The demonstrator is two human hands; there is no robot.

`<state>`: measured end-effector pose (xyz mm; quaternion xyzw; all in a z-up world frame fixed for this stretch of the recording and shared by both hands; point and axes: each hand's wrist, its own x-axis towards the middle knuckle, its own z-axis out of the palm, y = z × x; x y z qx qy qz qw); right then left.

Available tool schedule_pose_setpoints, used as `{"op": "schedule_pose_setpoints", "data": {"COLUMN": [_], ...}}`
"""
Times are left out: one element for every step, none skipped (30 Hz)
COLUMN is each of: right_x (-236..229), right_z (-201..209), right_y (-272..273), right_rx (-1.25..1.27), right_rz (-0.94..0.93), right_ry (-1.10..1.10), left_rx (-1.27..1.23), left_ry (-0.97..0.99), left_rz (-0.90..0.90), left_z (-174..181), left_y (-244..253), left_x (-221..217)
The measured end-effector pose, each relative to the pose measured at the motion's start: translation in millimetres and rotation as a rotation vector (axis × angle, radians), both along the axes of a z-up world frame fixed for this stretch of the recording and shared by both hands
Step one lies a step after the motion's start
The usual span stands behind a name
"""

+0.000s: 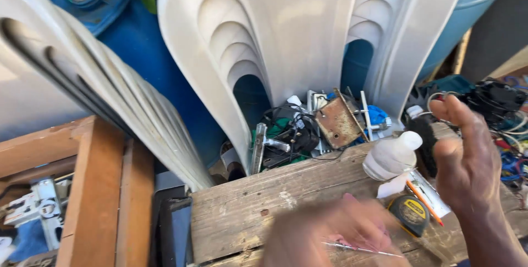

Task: The person cleans a metal lock mechanism using a pink cloth and a small brush, then applies liquid from a white bottle into the keyhole and internal parts. The person repeatedly wipes and scrubs the mechanism while holding it over a wooden workbench.

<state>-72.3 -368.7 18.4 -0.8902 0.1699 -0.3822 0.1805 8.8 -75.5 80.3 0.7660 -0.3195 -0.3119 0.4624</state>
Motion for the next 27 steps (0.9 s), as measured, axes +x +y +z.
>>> {"op": "schedule_pose_setpoints", "data": {"right_x": [3, 15, 27, 40, 64, 83, 103, 118, 132, 148, 161, 172, 184, 190, 196, 201, 201, 201, 201, 200, 199, 198, 191, 186, 180, 176, 173], "right_z": [3, 14, 25, 37, 57, 78, 99, 99, 99, 99, 87, 75, 63, 58, 52, 44, 42, 40, 38, 37, 36, 36, 43, 51, 59, 61, 63], "right_y": [-2, -6, -10, -16, -11, -7, -4, -8, -12, -14, -22, -32, -41, -50, -59, -66, -65, -64, -64, -64, -64, -64, -58, -53, -47, -47, -47], "right_rx": [0.006, 0.010, 0.080, 0.142, 0.139, 0.330, 0.522, 0.516, 0.512, 0.505, 0.500, 0.511, 0.520, 0.513, 0.474, 0.440, 0.436, 0.532, 0.627, 0.629, 0.642, 0.654, 0.653, 0.679, 0.704, 0.701, 0.661], "right_rz": [-0.065, -0.060, -0.068, -0.081, -0.083, -0.106, -0.129, -0.137, -0.060, 0.024, 0.023, 0.125, 0.228, 0.228, 0.239, 0.252, 0.256, 0.272, 0.288, 0.286, 0.314, 0.342, 0.340, 0.352, 0.364, 0.367, 0.356], "right_ry": [-0.071, -0.069, -0.001, 0.061, 0.056, 0.347, 0.638, 0.635, 0.803, 0.971, 0.969, 1.008, 1.044, 1.038, 1.045, 1.058, 1.060, 1.035, 1.009, 1.007, 0.971, 0.936, 0.936, 0.921, 0.907, 0.908, 0.884], "left_rx": [0.005, 0.009, 0.140, 0.260, 0.255, 0.258, 0.260, 0.251, 0.274, 0.300, 0.296, 0.286, 0.276, 0.270, 0.288, 0.310, 0.309, 0.296, 0.283, 0.283, 0.277, 0.269, 0.267, 0.270, 0.273, 0.271, 0.270], "left_ry": [0.024, 0.025, 0.012, -0.010, -0.015, -0.050, -0.085, -0.086, -0.077, -0.070, -0.071, -0.057, -0.042, -0.049, -0.011, 0.035, 0.036, 0.063, 0.091, 0.089, 0.112, 0.137, 0.137, 0.156, 0.176, 0.176, 0.186], "left_rz": [-0.010, -0.004, 0.144, 0.288, 0.287, 0.277, 0.267, 0.261, 0.231, 0.206, 0.207, 0.176, 0.144, 0.147, 0.144, 0.142, 0.147, 0.153, 0.158, 0.156, 0.152, 0.150, 0.148, 0.163, 0.178, 0.182, 0.191], "left_z": [22, 6, -9, -25, -40, -56, -72, -69, -65, -61, -64, -67, -70, -72, -74, -77, -78, -80, -81, -80, -79, -79, -79, -80, -80, -78, -77], "left_y": [-11, -13, -14, -19, -17, -18, -19, -20, -20, -18, -16, -15, -14, -12, -10, -6, -2, 1, 3, 5, 6, 7, 9, 10, 11, 13, 14], "left_x": [47, 62, 76, 94, 101, 106, 112, 107, 103, 99, 99, 99, 98, 99, 100, 98, 97, 98, 98, 98, 98, 97, 96, 96, 97, 97, 97]}}
